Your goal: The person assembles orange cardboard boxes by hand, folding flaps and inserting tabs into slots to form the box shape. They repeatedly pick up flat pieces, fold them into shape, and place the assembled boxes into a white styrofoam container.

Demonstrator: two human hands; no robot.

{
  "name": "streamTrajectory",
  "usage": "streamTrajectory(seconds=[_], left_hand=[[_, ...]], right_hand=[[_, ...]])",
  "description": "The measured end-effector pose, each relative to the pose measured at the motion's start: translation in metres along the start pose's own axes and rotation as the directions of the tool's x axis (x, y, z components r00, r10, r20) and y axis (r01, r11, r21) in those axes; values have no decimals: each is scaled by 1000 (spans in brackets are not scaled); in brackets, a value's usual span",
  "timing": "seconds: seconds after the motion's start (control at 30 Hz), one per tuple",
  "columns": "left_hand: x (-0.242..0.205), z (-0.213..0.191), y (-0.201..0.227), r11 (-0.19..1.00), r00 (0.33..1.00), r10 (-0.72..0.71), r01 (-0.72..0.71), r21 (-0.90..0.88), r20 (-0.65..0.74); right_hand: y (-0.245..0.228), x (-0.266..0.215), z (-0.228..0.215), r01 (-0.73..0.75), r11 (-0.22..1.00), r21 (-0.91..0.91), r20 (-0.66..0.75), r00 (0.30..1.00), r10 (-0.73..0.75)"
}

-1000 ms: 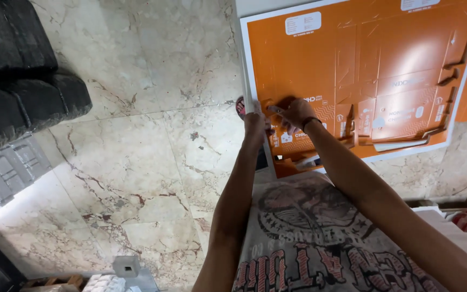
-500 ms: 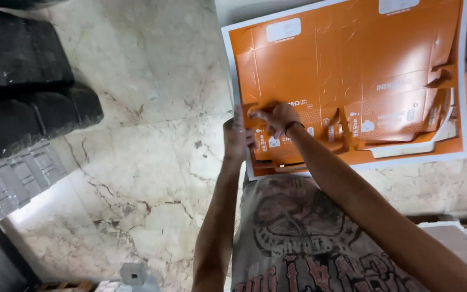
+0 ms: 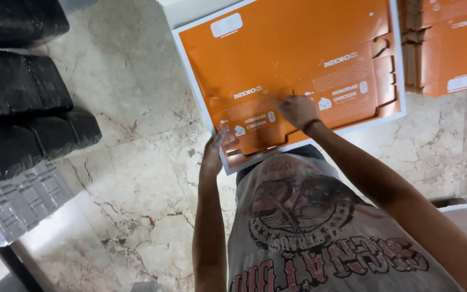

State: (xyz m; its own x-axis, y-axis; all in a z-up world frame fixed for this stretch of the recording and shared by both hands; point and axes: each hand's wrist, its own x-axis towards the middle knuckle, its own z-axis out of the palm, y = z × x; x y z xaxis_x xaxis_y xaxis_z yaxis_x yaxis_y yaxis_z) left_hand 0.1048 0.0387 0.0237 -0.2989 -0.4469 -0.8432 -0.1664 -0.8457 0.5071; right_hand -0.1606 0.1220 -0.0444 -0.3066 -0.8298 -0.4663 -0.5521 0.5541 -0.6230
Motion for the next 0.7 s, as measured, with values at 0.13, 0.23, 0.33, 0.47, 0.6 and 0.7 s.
streamTrajectory(seconds=[0.13,0.23,0.33,0.47,0.6,0.7], left_hand=[[34,-47,-92,997,998,23,-27,-73,-55],[0,-40,-90,989,998,66,-64,-136,15],[-40,-12,-53,938,976,201,-167,-305,86],[-45,-6,-42,873,925,325,-214,-438,196],[-54,-28,-45,908,955,249,-172,-381,161],[-52,-55,-52,985,985,171,-171,-38,-12]], right_hand=[[31,-49,-50,-226,943,-246,-216,961,174],[22,-68,-48,-417,854,-312,-30,902,430],[19,-62,-41,-412,810,-417,44,881,470],[77,-28,-11,-345,856,-385,173,884,434],[61,-24,-23,-472,848,-242,267,808,526],[66,-9,-12,-456,842,-287,265,807,527]])
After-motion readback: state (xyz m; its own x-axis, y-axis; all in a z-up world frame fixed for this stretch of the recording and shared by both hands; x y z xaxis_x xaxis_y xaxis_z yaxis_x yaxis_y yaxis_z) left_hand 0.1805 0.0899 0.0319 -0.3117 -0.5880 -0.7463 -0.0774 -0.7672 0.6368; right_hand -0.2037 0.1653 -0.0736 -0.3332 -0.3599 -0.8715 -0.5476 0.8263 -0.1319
